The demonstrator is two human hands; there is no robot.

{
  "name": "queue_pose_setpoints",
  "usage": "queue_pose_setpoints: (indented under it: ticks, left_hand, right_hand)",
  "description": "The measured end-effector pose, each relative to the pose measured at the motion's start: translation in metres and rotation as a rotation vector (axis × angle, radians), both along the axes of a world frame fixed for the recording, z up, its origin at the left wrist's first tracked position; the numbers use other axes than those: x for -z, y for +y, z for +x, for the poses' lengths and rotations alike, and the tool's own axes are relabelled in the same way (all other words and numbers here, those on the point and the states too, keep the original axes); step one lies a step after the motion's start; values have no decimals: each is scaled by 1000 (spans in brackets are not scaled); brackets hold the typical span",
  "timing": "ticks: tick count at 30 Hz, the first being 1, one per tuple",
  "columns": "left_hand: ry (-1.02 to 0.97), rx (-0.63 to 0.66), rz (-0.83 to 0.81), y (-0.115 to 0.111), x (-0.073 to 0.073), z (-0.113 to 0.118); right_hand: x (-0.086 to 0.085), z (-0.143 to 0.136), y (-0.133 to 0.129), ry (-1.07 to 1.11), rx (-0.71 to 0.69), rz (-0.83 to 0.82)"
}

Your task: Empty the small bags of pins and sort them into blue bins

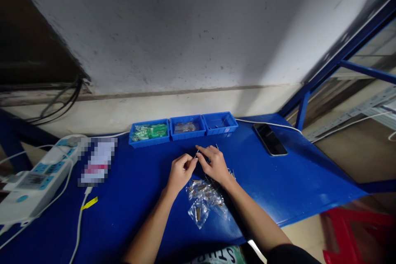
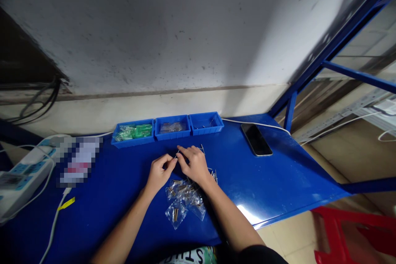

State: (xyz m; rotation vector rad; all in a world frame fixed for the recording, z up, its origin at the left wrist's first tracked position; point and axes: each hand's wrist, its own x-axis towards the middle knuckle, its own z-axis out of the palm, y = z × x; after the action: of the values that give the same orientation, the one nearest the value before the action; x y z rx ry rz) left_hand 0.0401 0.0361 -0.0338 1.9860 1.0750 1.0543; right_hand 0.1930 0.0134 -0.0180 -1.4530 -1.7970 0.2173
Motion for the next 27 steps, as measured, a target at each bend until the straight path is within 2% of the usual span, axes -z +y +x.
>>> queue_pose_setpoints:
  ticks: [9,19,27]
  left_hand:
    - [103,20,44,-1,5,4]
    - [98,-2,77,0,6,4]
    - [125,17,67,-1,6,4]
  right_hand:
    - [-4,6,3,36,-108,-67]
    - [5,-8,6,349,8,-71]
    - [2,-6,5,432,2,-86]
